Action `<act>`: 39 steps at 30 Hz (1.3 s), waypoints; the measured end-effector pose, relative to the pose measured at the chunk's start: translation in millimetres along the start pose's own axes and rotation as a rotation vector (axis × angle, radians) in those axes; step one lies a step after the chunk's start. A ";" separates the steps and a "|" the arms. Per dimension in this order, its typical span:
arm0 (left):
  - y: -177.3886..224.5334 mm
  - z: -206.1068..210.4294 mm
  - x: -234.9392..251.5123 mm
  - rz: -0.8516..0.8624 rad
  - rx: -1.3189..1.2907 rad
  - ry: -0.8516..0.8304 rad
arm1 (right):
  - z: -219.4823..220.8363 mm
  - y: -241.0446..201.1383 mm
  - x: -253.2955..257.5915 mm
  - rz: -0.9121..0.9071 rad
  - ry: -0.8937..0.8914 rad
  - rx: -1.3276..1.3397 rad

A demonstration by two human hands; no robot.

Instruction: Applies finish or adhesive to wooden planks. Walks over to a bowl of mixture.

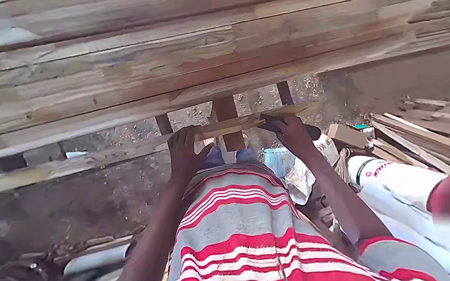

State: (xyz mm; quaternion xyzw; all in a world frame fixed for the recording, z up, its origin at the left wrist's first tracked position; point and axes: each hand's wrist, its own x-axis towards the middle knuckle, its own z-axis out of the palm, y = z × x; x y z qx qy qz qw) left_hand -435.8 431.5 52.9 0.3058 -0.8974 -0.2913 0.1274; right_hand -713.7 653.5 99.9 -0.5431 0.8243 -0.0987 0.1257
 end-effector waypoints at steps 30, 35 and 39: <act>-199.9 -145.4 -396.6 -1.088 -1.506 1.558 | 228.3 -647.1 77.5 -1.671 -0.729 0.043; -294.1 -193.6 -427.6 -1.278 -1.215 1.283 | 287.6 -742.2 98.4 -1.657 -0.776 0.038; -392.0 -252.7 -455.6 -1.424 -1.001 1.063 | 346.5 -827.7 135.0 -1.658 -0.786 0.137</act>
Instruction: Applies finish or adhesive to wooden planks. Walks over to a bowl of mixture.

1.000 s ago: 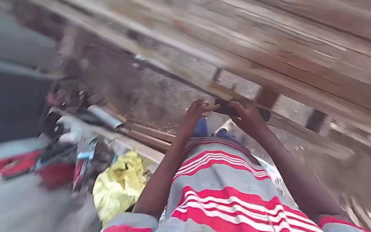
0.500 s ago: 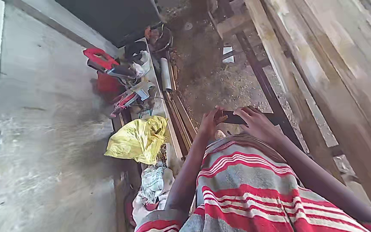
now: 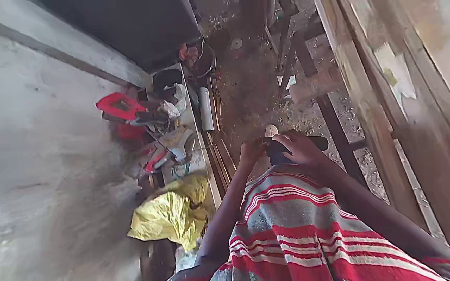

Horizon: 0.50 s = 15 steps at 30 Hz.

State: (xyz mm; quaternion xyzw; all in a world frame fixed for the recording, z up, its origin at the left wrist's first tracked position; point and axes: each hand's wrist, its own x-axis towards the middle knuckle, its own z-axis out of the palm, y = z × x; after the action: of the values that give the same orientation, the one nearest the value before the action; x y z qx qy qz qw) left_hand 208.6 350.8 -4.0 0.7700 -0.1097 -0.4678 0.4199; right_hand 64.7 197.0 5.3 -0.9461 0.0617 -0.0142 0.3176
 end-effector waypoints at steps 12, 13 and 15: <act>211.9 -92.2 245.3 -0.083 0.251 -0.289 | -133.5 93.7 180.2 0.512 0.192 0.155; 233.1 -97.0 273.1 -0.090 0.272 -0.334 | -140.0 99.2 189.2 0.564 0.232 0.163; 289.2 -101.4 334.9 -0.070 0.319 -0.439 | -142.4 115.9 208.4 0.638 0.326 0.169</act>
State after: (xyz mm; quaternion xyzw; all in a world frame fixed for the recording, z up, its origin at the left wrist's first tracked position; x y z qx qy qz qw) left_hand 536.1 37.7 23.5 0.7098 -0.2438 -0.6145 0.2433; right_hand 249.5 -6.1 46.5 -0.8349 0.4021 -0.0699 0.3692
